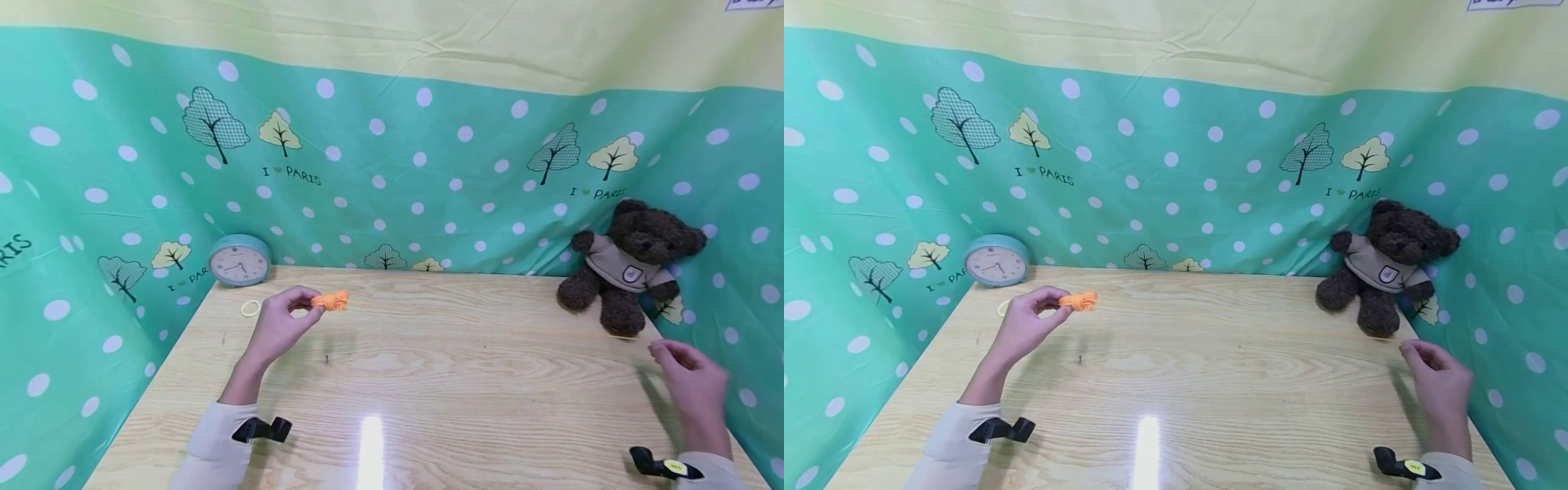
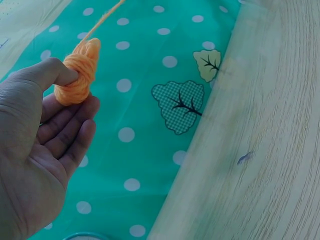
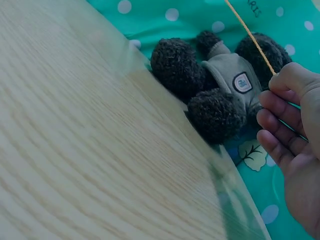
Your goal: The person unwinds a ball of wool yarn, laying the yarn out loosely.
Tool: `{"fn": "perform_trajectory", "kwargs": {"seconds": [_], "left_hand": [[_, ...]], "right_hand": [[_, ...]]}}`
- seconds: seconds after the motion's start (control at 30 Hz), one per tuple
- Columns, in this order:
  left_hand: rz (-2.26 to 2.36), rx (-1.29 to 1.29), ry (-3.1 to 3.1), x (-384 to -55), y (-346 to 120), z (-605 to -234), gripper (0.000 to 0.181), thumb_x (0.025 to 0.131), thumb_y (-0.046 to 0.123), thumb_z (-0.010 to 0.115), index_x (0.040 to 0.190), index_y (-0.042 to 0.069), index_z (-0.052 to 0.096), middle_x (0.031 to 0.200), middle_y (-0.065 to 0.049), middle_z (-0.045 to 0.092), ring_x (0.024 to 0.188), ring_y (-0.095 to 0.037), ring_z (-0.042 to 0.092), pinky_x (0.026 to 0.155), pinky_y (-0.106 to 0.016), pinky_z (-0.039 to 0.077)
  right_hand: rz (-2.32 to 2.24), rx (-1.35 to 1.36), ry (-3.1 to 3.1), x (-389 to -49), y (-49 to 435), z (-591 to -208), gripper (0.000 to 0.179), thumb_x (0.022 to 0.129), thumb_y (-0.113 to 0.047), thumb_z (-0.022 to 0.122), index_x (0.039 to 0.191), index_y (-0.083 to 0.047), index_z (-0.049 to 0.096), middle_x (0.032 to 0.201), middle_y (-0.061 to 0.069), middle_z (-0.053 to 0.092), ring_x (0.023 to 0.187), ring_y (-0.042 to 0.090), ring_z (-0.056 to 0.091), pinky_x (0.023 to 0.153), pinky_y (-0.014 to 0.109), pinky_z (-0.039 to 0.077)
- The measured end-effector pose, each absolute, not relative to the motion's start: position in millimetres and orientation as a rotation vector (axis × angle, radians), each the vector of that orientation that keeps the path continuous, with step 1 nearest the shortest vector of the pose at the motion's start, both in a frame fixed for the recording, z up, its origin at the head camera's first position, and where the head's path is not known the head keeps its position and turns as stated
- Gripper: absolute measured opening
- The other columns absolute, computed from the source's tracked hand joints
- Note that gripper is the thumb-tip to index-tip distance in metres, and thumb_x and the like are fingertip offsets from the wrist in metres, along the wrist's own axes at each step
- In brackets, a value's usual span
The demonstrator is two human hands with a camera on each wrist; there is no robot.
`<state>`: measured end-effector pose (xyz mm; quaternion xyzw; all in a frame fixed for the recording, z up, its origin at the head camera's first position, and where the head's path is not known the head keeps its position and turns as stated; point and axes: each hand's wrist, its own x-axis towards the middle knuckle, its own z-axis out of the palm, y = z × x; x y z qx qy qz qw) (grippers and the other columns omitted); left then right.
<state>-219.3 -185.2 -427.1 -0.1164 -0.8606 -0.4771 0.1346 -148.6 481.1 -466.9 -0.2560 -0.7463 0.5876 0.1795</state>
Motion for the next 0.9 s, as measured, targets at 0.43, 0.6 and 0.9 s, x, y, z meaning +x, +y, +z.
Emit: {"fn": "perform_trajectory", "kwargs": {"seconds": [0.43, 0.6, 0.9], "left_hand": [[-1.401, -0.333, -2.502, -219.1, -186.4, -425.9, 0.014, 0.092, 0.010, 0.075, 0.105, 0.006, 0.074, 0.102, -0.009, 0.076, 0.090, -0.007, 0.068, 0.093, -0.045, 0.060], [-1.397, -0.326, -2.503, -219.6, -188.5, -426.3, 0.014, 0.093, 0.010, 0.074, 0.106, 0.005, 0.074, 0.103, -0.009, 0.075, 0.091, -0.010, 0.067, 0.095, -0.048, 0.059], [-1.392, -0.324, -2.487, -220.1, -193.3, -427.0, 0.015, 0.093, 0.010, 0.074, 0.107, 0.005, 0.074, 0.103, -0.010, 0.075, 0.090, -0.006, 0.067, 0.087, -0.013, 0.053]], "right_hand": [[1.612, -0.788, -2.160, -148.2, 489.0, -479.7, 0.016, 0.094, -0.027, 0.078, 0.108, -0.020, 0.080, 0.080, -0.030, 0.069, 0.078, -0.008, 0.059, 0.061, 0.008, 0.046], [1.651, -0.972, -2.002, -147.9, 494.4, -482.4, 0.018, 0.093, -0.028, 0.078, 0.110, -0.025, 0.080, 0.077, -0.030, 0.068, 0.079, -0.007, 0.058, 0.060, 0.008, 0.043], [1.494, -1.079, -2.053, -150.6, 498.9, -486.9, 0.013, 0.096, -0.031, 0.072, 0.109, -0.033, 0.076, 0.073, -0.037, 0.058, 0.080, -0.008, 0.051, 0.060, 0.008, 0.038]]}}
